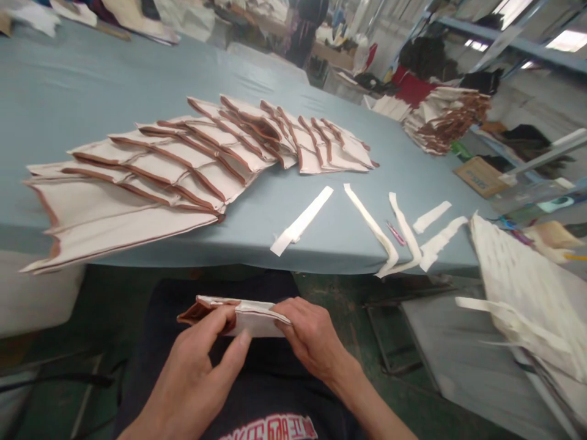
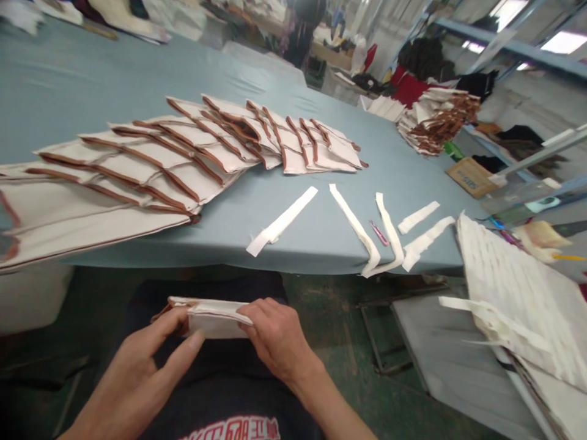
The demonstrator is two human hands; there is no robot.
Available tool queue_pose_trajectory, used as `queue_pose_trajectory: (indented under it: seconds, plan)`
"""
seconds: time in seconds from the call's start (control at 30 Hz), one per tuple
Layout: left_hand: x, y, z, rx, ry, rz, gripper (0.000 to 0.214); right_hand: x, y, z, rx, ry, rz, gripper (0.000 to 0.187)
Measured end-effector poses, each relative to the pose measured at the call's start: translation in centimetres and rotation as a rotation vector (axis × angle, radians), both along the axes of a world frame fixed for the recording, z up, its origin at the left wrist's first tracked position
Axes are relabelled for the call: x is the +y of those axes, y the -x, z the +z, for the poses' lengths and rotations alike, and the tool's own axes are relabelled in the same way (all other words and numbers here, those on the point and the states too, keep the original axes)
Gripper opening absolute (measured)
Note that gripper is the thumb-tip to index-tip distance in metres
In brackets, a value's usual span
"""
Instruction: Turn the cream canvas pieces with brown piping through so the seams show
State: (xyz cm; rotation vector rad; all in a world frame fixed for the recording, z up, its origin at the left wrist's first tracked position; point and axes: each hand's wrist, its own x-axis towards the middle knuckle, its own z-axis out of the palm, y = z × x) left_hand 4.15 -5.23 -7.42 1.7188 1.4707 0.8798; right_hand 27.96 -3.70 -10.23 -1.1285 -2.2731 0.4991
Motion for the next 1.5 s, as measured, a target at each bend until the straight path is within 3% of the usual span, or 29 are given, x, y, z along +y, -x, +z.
queue_pose_trajectory:
  seconds: [0.1, 0.27, 0.37, 0.5, 0.63, 0.77, 0.93, 1.17, 1.37, 1.5]
  plan:
    - [-0.1, 0.6, 1.0, -0.043, 0.066, 0.024, 0.025, 0.2, 0.6, 1.3, -0.071, 0.116, 0.031, 0.029]
    - [-0.9, 2.2, 1.7, -0.008, -0.137, 0.038, 0.014, -0.5, 1.6, 2.9, -0.065, 0.173, 0.074, 0.026]
    - [-1.3, 2.8, 2.2, -0.005, -0.145, 0.013, 0.013, -0.9, 2.5, 3.8, 0.061, 0.258, 0.053, 0.018]
    - [-1.3, 2.8, 2.5, -0.062, -0.023, -0.08, 0.02, -0.9, 4.2, 5.0, 0.34, 0.547, -0.046, 0.016]
    - [-1.0, 2.8, 2.7, -0.125, 0.079, -0.098, 0.02, -0.3, 5.7, 6.0, 0.515, 0.875, -0.053, 0.038]
    - [-0.4, 3.1, 3.4, -0.183, 0.132, -0.142, 0.022, 0.6, 6.4, 6.1, 0.622, 1.097, 0.005, 0.061]
    - [-0.7, 3.8, 2.7, -0.23, 0.195, -0.127, 0.021, 1.4, 6.3, 6.4, 0.688, 1.287, 0.075, 0.067]
    - [-0.7, 3.8, 2.0, -0.342, 0.289, -0.115, 0.025, 1.2, 6.5, 6.3, 0.671, 1.233, 0.038, 0.068]
    - [0.2, 2.3, 3.4, -0.349, 0.309, -0.01, 0.033, -0.1, 6.9, 6.3, 0.555, 0.826, -0.049, 0.031]
    - [0.1, 2.1, 3.6, -0.318, 0.299, 0.023, 0.038, -0.3, 7.0, 6.5, 0.559, 0.833, -0.089, 0.018]
